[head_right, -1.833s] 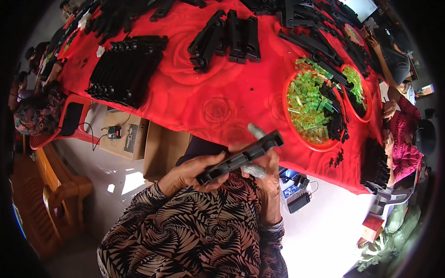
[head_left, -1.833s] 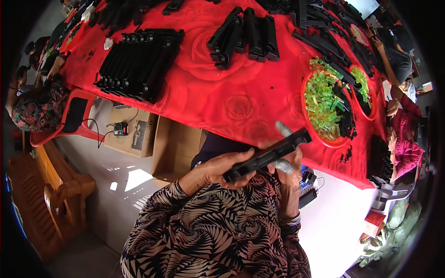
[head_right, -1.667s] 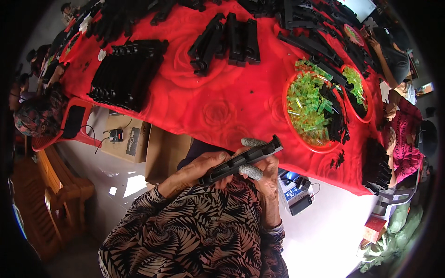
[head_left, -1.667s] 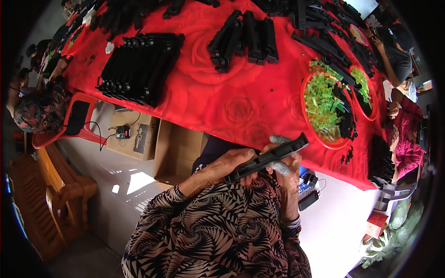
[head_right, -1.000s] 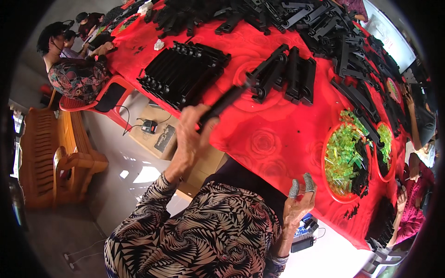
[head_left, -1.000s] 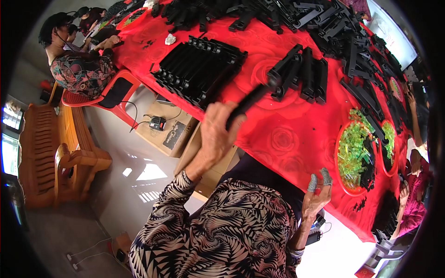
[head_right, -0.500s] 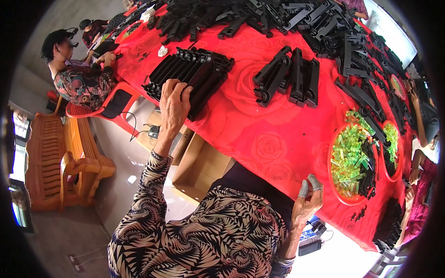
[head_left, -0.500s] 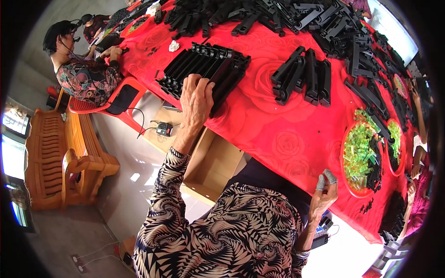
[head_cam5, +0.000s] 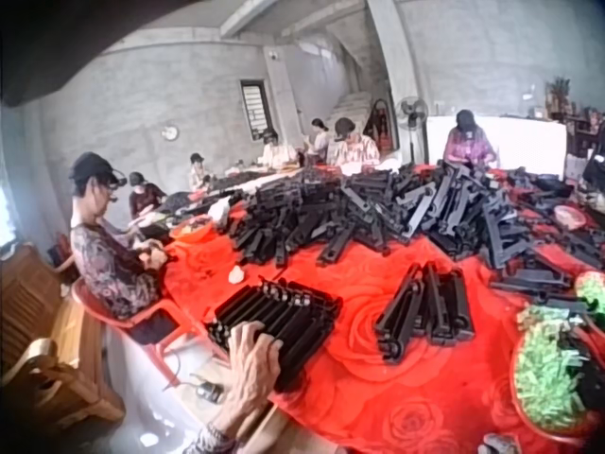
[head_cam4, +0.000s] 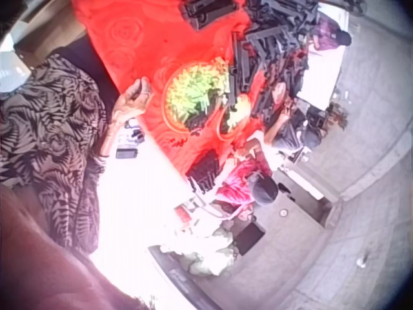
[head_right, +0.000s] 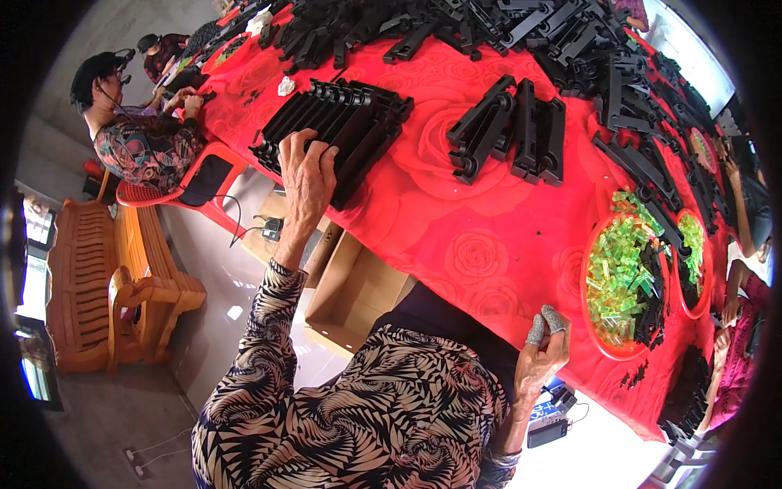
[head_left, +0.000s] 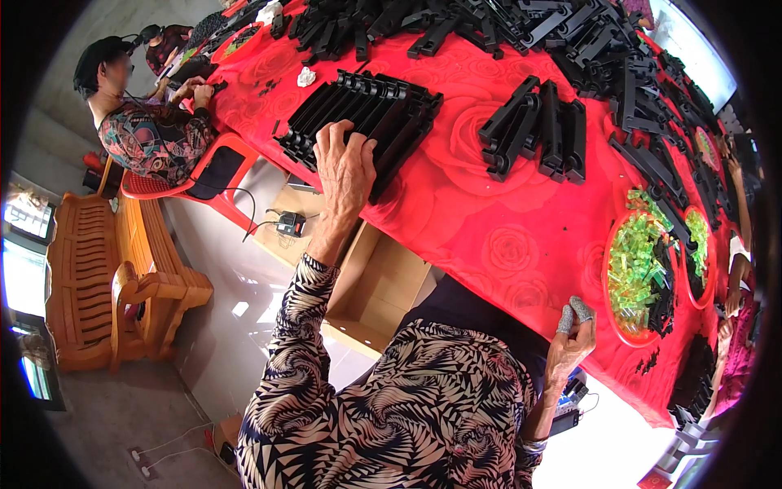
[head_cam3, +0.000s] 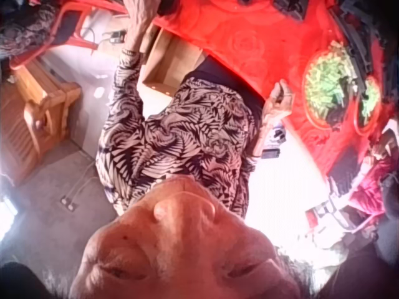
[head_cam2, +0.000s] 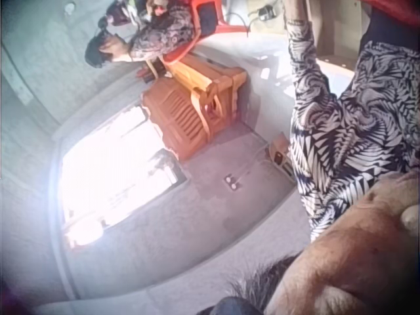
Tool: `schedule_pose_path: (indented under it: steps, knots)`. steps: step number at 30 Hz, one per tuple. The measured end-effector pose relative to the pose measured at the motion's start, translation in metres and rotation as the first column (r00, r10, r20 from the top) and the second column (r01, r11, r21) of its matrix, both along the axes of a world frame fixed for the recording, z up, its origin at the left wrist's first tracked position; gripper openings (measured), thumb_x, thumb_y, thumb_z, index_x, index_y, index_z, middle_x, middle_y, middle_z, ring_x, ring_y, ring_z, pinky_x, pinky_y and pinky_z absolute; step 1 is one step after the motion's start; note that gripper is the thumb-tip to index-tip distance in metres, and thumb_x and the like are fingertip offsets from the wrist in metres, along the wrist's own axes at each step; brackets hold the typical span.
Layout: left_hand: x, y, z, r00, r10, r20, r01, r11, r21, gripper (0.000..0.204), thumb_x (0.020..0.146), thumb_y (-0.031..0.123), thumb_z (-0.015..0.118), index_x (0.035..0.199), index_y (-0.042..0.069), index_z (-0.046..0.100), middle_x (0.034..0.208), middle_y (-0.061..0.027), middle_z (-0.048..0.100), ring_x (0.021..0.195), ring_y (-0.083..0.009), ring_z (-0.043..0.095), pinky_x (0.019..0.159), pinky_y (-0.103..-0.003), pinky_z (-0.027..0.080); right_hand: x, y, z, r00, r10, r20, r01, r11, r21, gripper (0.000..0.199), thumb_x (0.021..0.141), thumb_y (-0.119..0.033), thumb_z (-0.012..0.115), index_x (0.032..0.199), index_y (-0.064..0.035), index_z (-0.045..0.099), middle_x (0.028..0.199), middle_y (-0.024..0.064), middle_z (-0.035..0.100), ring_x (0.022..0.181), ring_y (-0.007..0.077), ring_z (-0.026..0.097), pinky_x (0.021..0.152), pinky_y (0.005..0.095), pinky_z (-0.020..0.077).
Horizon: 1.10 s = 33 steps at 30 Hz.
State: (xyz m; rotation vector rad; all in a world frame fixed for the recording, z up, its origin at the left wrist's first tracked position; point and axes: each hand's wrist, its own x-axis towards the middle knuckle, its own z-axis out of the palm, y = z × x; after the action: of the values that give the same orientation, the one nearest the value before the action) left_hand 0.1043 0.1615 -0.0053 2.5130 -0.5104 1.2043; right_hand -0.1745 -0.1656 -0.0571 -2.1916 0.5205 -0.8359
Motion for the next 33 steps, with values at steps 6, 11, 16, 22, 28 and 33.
schedule_pose_path:
  steps: [6, 11, 16, 22, 28, 33]
  knots:
    - [-0.002, 0.002, 0.000, 0.999, 0.048, -0.022, -0.047, 0.999, 0.027, 0.014, 0.078, 0.013, 0.073, 0.083, 0.002, 0.066, 0.107, -0.0116, 0.059, 0.104, -0.0307, 0.051, 0.085, -0.043, 0.041, 0.001, 0.001, 0.002, 1.000, 0.011, -0.003, -0.011, 1.000, -0.019, 0.012, 0.089, 0.003, 0.065, 0.100, 0.0031, 0.065, 0.097, 0.0119, 0.065, 0.058, 0.0117, 0.047, 0.051, 0.0261, 0.0422]
    - [0.000, 0.004, -0.001, 0.997, 0.083, -0.006, -0.083, 0.996, 0.018, 0.015, 0.076, 0.014, 0.075, 0.081, 0.002, 0.065, 0.103, -0.0109, 0.059, 0.102, -0.0299, 0.052, 0.084, -0.043, 0.041, 0.001, 0.001, 0.001, 0.999, 0.009, -0.035, -0.009, 1.000, -0.021, 0.010, 0.089, 0.004, 0.064, 0.099, 0.0030, 0.065, 0.097, 0.0131, 0.064, 0.065, 0.0148, 0.055, 0.053, 0.0269, 0.0458]
    - [0.000, 0.005, -0.001, 0.997, 0.075, -0.014, -0.075, 0.997, 0.015, 0.018, 0.076, 0.014, 0.076, 0.084, 0.003, 0.065, 0.103, -0.0108, 0.059, 0.100, -0.0303, 0.052, 0.083, -0.043, 0.042, 0.000, -0.001, -0.003, 1.000, 0.014, -0.003, -0.014, 1.000, -0.027, 0.010, 0.089, 0.004, 0.064, 0.099, 0.0030, 0.064, 0.098, 0.0137, 0.064, 0.072, 0.0174, 0.060, 0.056, 0.0275, 0.0492]
    - [-0.015, -0.005, 0.010, 0.997, 0.036, 0.073, -0.029, 0.995, -0.093, 0.023, 0.076, 0.010, 0.077, 0.090, 0.003, 0.061, 0.107, -0.0129, 0.060, 0.100, -0.0319, 0.055, 0.086, -0.043, 0.044, 0.001, 0.000, -0.001, 1.000, 0.002, -0.007, -0.002, 1.000, -0.001, 0.010, 0.088, 0.003, 0.065, 0.098, 0.0021, 0.065, 0.097, 0.0118, 0.065, 0.067, 0.0141, 0.055, 0.054, 0.0261, 0.0454]
    - [-0.063, -0.043, -0.013, 0.945, -0.326, 0.018, 0.324, 0.930, -0.173, 0.021, 0.073, -0.002, 0.074, 0.090, 0.003, 0.063, 0.104, -0.0146, 0.061, 0.096, -0.0328, 0.058, 0.084, -0.042, 0.047, 0.002, 0.001, -0.003, 1.000, -0.008, 0.027, 0.007, 0.999, 0.053, 0.014, 0.087, 0.002, 0.066, 0.101, 0.0020, 0.068, 0.096, 0.0069, 0.066, 0.056, 0.0077, 0.038, 0.051, 0.0242, 0.0347]
    - [-0.130, -0.117, -0.043, 0.651, -0.756, -0.070, 0.734, 0.650, -0.196, 0.023, 0.070, 0.002, 0.069, 0.091, 0.006, 0.061, 0.106, -0.0108, 0.061, 0.089, -0.0293, 0.060, 0.074, -0.040, 0.051, 0.002, 0.002, 0.001, 1.000, -0.013, 0.017, 0.013, 1.000, 0.026, 0.014, 0.086, 0.002, 0.066, 0.100, 0.0014, 0.069, 0.095, 0.0070, 0.066, 0.056, 0.0084, 0.039, 0.051, 0.0248, 0.0349]
